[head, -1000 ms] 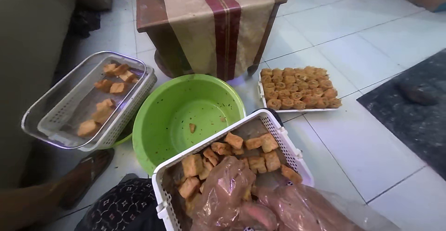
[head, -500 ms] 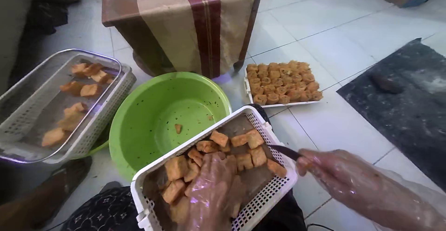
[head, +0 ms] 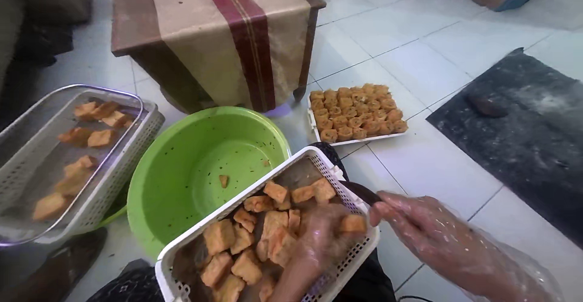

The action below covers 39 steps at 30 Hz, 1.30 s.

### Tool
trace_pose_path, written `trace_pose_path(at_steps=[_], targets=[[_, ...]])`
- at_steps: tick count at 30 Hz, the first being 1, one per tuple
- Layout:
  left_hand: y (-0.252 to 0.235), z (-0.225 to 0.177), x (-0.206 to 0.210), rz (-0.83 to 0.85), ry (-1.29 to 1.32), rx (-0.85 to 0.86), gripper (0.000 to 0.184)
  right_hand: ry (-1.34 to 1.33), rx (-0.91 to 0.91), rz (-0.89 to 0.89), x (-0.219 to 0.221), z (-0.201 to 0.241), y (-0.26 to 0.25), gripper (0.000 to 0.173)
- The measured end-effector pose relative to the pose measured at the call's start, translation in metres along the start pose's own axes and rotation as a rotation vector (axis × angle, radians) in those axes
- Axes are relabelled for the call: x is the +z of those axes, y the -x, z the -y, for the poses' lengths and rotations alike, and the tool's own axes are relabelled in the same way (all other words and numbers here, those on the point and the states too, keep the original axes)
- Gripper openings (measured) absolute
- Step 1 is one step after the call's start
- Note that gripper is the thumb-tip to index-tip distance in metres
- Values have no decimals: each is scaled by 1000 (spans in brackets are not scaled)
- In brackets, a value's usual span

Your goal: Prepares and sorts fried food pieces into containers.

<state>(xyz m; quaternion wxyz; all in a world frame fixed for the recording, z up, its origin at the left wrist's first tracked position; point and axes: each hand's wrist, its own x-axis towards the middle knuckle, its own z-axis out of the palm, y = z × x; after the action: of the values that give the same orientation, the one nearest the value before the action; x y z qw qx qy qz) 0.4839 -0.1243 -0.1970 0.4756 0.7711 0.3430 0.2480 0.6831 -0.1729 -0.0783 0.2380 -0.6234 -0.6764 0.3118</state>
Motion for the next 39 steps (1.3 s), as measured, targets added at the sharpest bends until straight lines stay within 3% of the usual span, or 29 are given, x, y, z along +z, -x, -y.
trace_pose_path(at_steps=[3, 8, 12, 17, 19, 21, 24, 29, 34, 39], targets=[[14, -7, -30, -145, 417, -140, 29, -115, 4, 30, 3, 2, -2, 34], [36, -21, -65, -333, 714, -249, 25, -136, -113, 100, 25, 13, -13, 36], [46, -26, -71, -441, 950, -306, 59, -73, -127, 190, 41, 29, -14, 36], [44, -24, -77, -566, 1173, -394, 85, -58, -110, 413, 48, 47, -12, 36], [48, -17, -77, -683, 1101, -409, 82, -90, -137, 427, 42, 51, -15, 36], [57, -5, -74, -748, 898, -285, 74, -83, -149, 411, 37, 57, -18, 35], [63, 10, -75, -684, 550, -33, 66, -31, -146, 430, 37, 66, -20, 35], [66, 12, -97, -509, 28, 138, 69, 79, -102, 500, 40, 75, -21, 37], [63, -10, -100, -438, -208, 209, 70, 160, -49, 603, 48, 86, -21, 30], [63, -8, -95, -450, -258, 214, 69, 157, -57, 615, 68, 79, -23, 35]])
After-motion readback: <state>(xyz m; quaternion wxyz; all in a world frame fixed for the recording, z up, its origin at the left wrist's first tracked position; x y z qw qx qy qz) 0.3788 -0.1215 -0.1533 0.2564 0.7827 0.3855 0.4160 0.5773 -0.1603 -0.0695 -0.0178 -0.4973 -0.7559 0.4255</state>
